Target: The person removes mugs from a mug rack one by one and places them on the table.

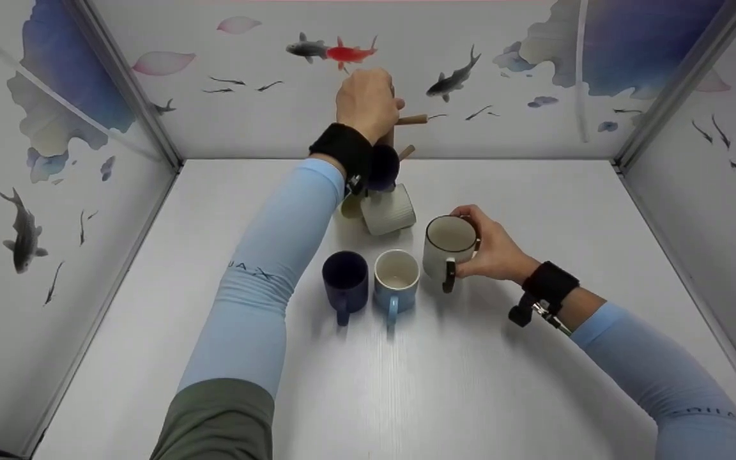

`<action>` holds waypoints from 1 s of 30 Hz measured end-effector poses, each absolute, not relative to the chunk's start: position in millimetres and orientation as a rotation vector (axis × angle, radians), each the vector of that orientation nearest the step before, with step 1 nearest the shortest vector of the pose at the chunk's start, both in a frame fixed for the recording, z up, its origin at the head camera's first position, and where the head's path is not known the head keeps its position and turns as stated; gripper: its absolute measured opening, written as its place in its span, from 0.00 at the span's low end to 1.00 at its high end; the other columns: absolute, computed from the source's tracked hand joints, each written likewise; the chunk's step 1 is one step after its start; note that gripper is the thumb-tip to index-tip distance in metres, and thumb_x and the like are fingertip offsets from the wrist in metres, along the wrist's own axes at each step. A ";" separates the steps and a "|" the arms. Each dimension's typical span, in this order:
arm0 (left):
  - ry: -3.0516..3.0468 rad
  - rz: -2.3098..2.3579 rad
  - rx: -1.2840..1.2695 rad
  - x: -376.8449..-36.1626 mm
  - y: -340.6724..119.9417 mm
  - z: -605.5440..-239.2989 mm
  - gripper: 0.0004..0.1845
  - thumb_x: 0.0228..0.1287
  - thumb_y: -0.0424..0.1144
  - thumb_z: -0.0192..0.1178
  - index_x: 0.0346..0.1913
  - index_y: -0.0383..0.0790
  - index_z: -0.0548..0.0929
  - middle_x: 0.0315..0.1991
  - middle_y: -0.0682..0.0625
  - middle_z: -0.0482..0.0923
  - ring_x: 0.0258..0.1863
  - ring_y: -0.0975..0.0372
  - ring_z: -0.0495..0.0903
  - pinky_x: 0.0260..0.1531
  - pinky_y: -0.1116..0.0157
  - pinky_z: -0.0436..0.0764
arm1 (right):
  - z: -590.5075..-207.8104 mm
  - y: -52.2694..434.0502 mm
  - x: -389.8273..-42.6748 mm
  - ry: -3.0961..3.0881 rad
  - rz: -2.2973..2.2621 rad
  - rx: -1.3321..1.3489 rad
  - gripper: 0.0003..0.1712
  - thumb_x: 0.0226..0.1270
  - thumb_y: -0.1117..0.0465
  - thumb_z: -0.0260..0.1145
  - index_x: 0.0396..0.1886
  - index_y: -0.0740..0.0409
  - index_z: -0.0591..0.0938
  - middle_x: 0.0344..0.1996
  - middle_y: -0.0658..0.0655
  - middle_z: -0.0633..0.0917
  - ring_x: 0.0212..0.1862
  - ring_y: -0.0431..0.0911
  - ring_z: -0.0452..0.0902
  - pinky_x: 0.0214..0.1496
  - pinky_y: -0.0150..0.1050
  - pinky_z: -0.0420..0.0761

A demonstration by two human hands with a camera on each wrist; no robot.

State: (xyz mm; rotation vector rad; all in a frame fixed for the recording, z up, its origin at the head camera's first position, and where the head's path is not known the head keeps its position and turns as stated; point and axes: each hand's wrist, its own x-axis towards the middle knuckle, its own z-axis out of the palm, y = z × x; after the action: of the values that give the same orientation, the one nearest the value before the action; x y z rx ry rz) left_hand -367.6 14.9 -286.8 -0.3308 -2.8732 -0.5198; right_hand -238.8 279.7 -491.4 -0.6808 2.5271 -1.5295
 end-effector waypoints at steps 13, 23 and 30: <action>-2.869 -0.550 -0.327 -366.0 14.9 -287.0 0.16 0.82 0.49 0.68 0.58 0.43 0.95 0.55 0.48 0.96 0.58 0.53 0.92 0.61 0.57 0.89 | -512.7 275.4 -227.6 2.519 -1.477 -0.769 0.55 0.42 0.74 0.86 0.73 0.60 0.71 0.63 0.59 0.88 0.62 0.46 0.83 0.66 0.30 0.81; -2.852 -0.537 -0.341 -366.0 15.5 -286.3 0.15 0.83 0.48 0.66 0.55 0.43 0.96 0.55 0.48 0.96 0.58 0.52 0.92 0.61 0.56 0.90 | -521.2 278.6 -222.1 2.545 -1.416 -0.794 0.55 0.44 0.70 0.88 0.73 0.58 0.70 0.65 0.57 0.87 0.66 0.47 0.82 0.69 0.28 0.79; -2.861 -0.540 -0.308 -366.4 16.6 -286.3 0.15 0.83 0.49 0.66 0.56 0.44 0.96 0.55 0.49 0.96 0.58 0.53 0.92 0.62 0.56 0.90 | -521.8 278.1 -219.2 2.531 -1.408 -0.820 0.56 0.41 0.69 0.89 0.73 0.58 0.70 0.63 0.57 0.87 0.65 0.49 0.83 0.69 0.28 0.78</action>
State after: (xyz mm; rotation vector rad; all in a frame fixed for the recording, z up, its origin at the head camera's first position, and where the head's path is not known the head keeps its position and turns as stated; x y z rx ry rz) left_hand -366.4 16.6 -286.3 -0.3084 -2.8615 -0.5397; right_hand -219.2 278.1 -521.8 -0.8197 2.5307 -1.4082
